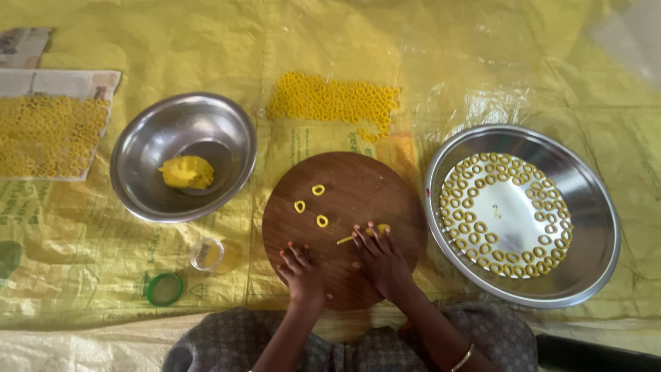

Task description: The person rolls yellow dough into thin ropes on a wooden board, then cuts and joins the ends to form small rings. The rings are placed into a metal tray. The person repeats this process continuously.

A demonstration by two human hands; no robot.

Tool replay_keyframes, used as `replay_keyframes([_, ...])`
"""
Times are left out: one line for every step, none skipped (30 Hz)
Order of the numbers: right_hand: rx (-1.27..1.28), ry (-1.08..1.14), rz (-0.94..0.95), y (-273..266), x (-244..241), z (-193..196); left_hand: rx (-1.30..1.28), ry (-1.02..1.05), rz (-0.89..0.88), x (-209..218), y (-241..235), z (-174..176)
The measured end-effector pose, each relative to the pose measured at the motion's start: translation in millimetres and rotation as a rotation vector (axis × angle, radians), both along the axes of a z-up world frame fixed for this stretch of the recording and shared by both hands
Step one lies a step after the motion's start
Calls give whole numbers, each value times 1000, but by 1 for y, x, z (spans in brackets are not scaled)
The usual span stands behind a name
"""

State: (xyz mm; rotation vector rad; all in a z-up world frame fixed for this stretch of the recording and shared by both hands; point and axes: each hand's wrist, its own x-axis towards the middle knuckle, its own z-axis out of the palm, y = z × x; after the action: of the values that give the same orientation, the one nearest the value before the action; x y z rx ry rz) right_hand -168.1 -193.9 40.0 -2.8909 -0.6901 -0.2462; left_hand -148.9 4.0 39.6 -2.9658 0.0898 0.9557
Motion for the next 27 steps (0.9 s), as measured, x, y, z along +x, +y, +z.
replay_keyframes([-5, -6, -6, 0, -2, 1, 37, -30, 13, 7, -7, -11])
replay_keyframes([-11, -12, -12, 0, -5, 2, 73, -46, 22, 11, -12, -24])
replay_keyframes([-13, -19, -15, 2, -5, 2, 78, -17, 42, 14, -14, -35])
replay_keyframes([-27, -19, -20, 3, -2, 3, 89, 32, 53, 15, -16, -46])
replay_keyframes([-36, -14, -30, 4, 3, 3, 97, 99, 65, 16, -18, -55])
replay_keyframes([-45, -8, -39, 5, 9, 2, 55, 27, 108, 19, -20, -61])
replay_keyframes([-83, -23, -40, 7, 12, -1, 15, -36, 147, 16, -20, -65])
replay_keyframes([-121, -39, -40, 9, 21, -3, -25, -99, 186, 12, -18, -67])
replay_keyframes([-162, -60, -40, 8, 31, -4, -12, -40, 163, 12, -18, -64])
replay_keyframes([-154, -97, -38, 10, 38, -4, 1, 19, 140, 12, -17, -59])
replay_keyframes([-150, -135, -34, 11, 45, -4, 11, 78, 118, 13, -18, -53])
replay_keyframes([-146, -173, -30, 10, 47, -3, -1, 74, 126, 14, -19, -46])
replay_keyframes([-189, -122, -31, 9, 43, -3, -11, 74, 133, 12, -19, -40])
replay_keyframes([-231, -71, -33, 8, 35, -3, -21, 75, 139, 10, -19, -35])
replay_keyframes([-274, -24, -37, 6, 28, -2, -14, 77, 135, 10, -19, -31])
replay_keyframes([-234, -4, -45, 4, 18, -2, -7, 79, 130, 11, -19, -28])
replay_keyframes([-192, 16, -55, 2, 4, -3, 1, 82, 124, 11, -19, -27])
replay_keyframes([-151, 36, -64, 1, -8, -5, -3, 59, 127, 11, -20, -27])
replay_keyframes([-165, 38, -67, 0, -16, -7, -6, 35, 133, 12, -20, -28])
replay_keyframes([-179, 40, -69, -1, -21, -10, -9, 11, 140, 12, -21, -29])
replay_keyframes([-191, 37, -70, -1, -20, -12, 5, 34, 123, 15, -21, -29])
replay_keyframes([-185, 13, -76, 0, -13, -15, 19, 57, 107, 18, -22, -28])
replay_keyframes([-177, -5, -83, 2, -3, -19, 36, 84, 89, 18, -22, -28])
replay_keyframes([-169, -24, -89, 2, 8, -22, 40, 82, 84, 16, -23, -27])
replay_keyframes([-185, -81, -89, 3, 22, -23, 44, 77, 83, 16, -23, -24])
replay_keyframes([-202, -138, -89, 5, 36, -24, 48, 73, 82, 16, -23, -20])
replay_keyframes([-219, -198, -88, 7, 48, -23, 44, 85, 84, 17, -23, -16])
